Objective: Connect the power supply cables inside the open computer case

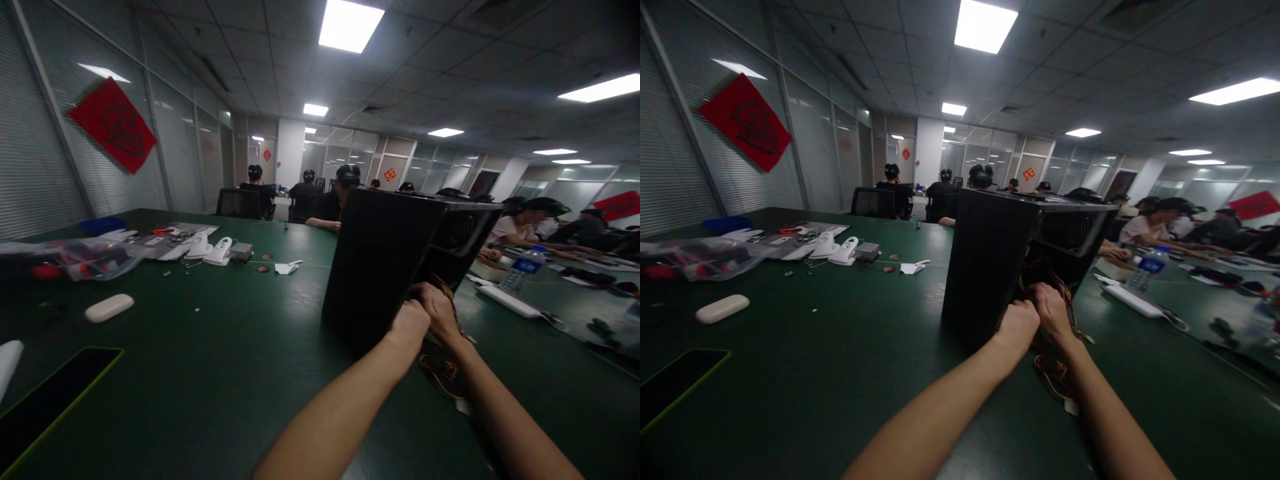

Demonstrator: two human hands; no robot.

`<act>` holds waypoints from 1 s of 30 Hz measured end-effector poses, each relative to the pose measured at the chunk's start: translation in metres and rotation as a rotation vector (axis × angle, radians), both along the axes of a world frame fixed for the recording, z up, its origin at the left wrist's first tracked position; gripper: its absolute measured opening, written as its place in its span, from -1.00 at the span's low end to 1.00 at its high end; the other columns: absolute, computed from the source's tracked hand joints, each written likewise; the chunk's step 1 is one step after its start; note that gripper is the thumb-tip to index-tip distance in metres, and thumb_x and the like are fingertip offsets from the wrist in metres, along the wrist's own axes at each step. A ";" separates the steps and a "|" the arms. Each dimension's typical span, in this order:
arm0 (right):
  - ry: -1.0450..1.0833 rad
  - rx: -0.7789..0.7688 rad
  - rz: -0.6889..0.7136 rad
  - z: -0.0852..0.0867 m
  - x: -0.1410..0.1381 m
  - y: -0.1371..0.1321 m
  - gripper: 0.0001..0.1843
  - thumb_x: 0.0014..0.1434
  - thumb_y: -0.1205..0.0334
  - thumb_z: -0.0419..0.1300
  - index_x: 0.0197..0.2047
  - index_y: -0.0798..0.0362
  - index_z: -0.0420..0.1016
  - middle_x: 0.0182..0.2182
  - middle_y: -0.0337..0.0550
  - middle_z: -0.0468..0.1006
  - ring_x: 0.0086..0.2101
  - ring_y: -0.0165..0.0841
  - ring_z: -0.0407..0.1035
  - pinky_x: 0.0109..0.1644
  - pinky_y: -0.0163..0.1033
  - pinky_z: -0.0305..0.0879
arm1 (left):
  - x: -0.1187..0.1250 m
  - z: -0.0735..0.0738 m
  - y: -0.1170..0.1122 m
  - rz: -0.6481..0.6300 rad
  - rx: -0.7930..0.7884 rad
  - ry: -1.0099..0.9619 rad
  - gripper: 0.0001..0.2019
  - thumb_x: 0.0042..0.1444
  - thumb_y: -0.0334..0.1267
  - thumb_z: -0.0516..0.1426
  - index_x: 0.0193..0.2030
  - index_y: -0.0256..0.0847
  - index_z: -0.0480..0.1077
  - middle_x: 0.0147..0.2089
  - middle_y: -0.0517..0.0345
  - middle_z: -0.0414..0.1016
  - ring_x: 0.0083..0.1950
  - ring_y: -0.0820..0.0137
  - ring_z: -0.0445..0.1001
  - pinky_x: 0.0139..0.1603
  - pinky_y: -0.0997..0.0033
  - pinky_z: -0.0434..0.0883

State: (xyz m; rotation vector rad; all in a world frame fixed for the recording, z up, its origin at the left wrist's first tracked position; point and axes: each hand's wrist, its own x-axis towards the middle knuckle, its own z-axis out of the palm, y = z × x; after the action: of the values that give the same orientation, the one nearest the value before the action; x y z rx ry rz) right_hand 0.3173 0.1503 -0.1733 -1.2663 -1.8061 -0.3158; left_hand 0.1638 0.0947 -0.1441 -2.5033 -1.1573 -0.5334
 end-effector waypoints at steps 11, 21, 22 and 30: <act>-0.484 0.083 -0.074 -0.010 0.009 -0.006 -0.55 0.35 -0.08 0.02 -0.16 0.12 0.53 -0.27 0.08 0.61 -0.24 -0.11 0.44 -0.11 -0.08 0.23 | -0.126 0.017 0.006 -0.078 -0.062 0.071 -0.63 0.38 -0.06 0.07 -0.07 -0.42 0.43 -0.22 -0.15 0.60 -0.23 0.15 0.64 -0.30 0.28 0.52; -0.466 0.276 -0.205 -0.014 -0.063 -0.034 -0.51 0.36 -0.11 0.05 -0.44 0.04 0.47 -0.54 -0.07 0.49 -0.47 -0.27 0.33 -0.31 -0.17 0.06 | -0.198 0.025 0.006 -0.119 0.020 0.176 -0.70 0.38 -0.10 0.06 -0.12 -0.35 0.43 -0.22 -0.08 0.61 -0.26 0.18 0.62 -0.36 0.34 0.45; -0.473 0.287 -0.201 -0.014 -0.068 -0.037 -0.51 0.36 -0.11 0.06 -0.45 0.04 0.47 -0.54 -0.09 0.49 -0.47 -0.28 0.32 -0.31 -0.17 0.06 | -0.204 0.025 0.005 -0.116 0.031 0.182 -0.70 0.38 -0.10 0.06 -0.12 -0.34 0.43 -0.24 -0.07 0.61 -0.28 0.19 0.62 -0.38 0.35 0.44; -0.506 0.449 -0.117 -0.008 -0.104 -0.048 -0.55 0.37 -0.04 0.11 -0.48 0.03 0.45 -0.56 -0.16 0.47 -0.50 -0.35 0.28 -0.35 -0.17 0.00 | -0.245 0.032 -0.005 -0.096 0.059 0.267 -0.73 0.40 -0.15 0.04 -0.17 -0.31 0.42 -0.27 0.02 0.60 -0.32 0.25 0.60 -0.40 0.39 0.40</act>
State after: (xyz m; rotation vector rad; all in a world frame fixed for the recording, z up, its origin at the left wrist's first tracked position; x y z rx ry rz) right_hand 0.2132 0.1025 -0.1817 -1.0245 -1.9192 -1.1241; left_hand -0.0810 0.0895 -0.1126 -2.4955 -0.9125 -0.2421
